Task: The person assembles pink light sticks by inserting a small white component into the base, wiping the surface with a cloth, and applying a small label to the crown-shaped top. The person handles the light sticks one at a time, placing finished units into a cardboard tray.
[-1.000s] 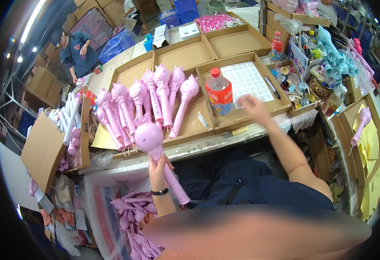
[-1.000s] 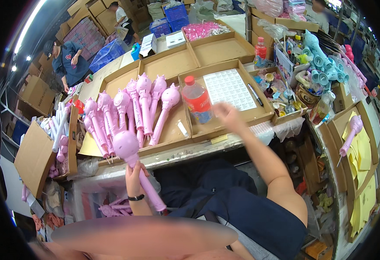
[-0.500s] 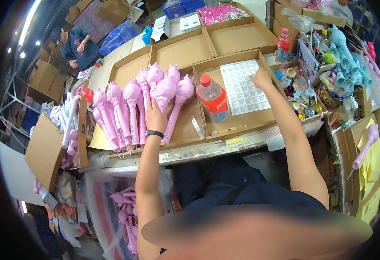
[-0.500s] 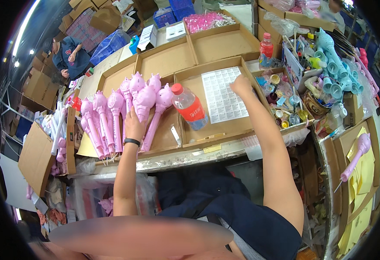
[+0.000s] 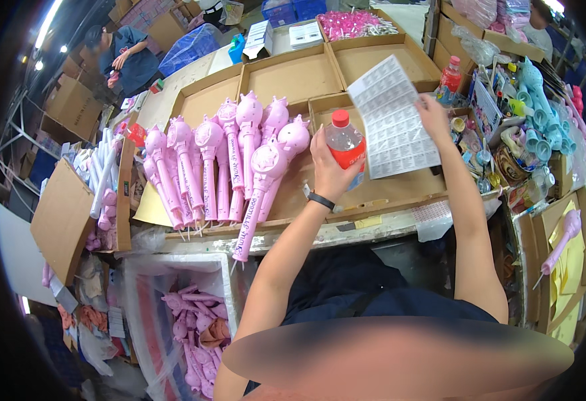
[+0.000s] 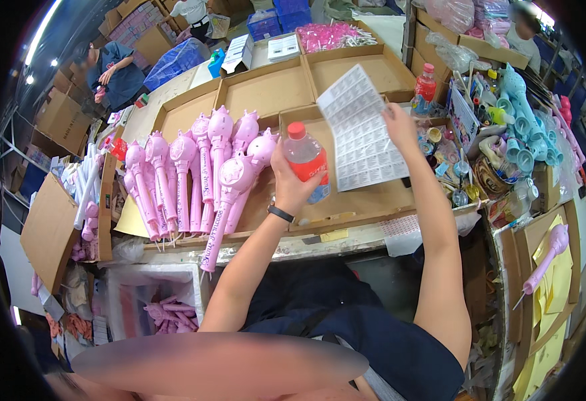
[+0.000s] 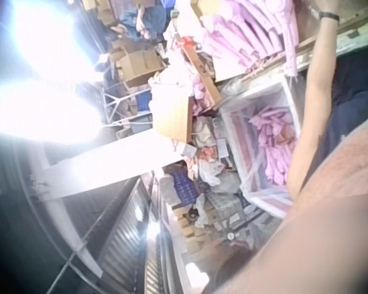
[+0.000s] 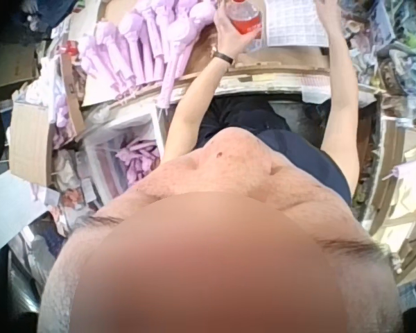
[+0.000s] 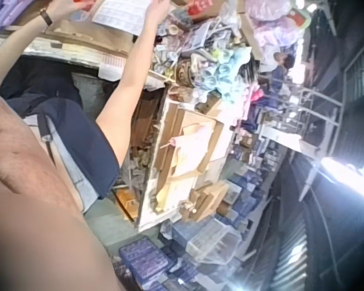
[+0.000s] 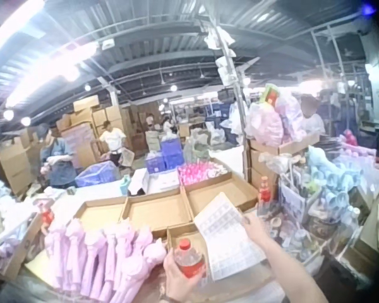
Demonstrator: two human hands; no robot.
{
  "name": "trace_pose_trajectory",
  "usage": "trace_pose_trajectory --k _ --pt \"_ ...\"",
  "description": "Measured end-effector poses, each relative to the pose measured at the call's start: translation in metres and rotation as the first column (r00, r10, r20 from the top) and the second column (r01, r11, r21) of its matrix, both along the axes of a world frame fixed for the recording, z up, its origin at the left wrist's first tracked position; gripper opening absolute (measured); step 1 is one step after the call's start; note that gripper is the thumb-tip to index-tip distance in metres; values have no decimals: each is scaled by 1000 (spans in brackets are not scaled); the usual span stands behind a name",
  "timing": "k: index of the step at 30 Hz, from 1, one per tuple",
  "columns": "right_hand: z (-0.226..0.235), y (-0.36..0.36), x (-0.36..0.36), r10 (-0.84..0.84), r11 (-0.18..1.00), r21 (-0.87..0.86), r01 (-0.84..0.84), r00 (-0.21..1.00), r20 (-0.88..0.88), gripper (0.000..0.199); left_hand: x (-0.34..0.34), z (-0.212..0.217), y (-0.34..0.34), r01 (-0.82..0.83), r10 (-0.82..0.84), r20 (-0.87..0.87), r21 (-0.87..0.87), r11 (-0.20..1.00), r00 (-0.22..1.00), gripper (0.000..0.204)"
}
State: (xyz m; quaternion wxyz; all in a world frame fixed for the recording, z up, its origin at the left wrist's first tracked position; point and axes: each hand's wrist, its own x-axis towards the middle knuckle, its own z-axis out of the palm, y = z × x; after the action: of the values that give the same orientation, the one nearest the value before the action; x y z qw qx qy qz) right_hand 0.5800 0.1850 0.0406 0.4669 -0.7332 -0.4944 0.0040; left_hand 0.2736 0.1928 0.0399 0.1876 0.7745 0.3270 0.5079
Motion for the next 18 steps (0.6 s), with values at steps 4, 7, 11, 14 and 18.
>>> trace_pose_trajectory --k 4,7,11,14,18 --pt "57 -80 11 236 944 313 -107 881 -409 26 11 -9 25 40 -40 18 8 999 999 107" --pt "65 -138 13 144 951 310 26 847 -512 30 18 -16 47 52 -51 77 -12 999 996 109" --pt "48 -197 4 215 960 280 -22 699 -682 27 21 -19 78 62 -62 28 -7 998 998 109" --pt "26 -232 -9 238 954 300 6 595 -768 24 10 -15 105 184 -188 -39 -85 979 981 107" --pt "-1 -256 -27 281 941 336 40 459 -843 23 -10 -10 134 209 -211 11 -184 960 977 108"
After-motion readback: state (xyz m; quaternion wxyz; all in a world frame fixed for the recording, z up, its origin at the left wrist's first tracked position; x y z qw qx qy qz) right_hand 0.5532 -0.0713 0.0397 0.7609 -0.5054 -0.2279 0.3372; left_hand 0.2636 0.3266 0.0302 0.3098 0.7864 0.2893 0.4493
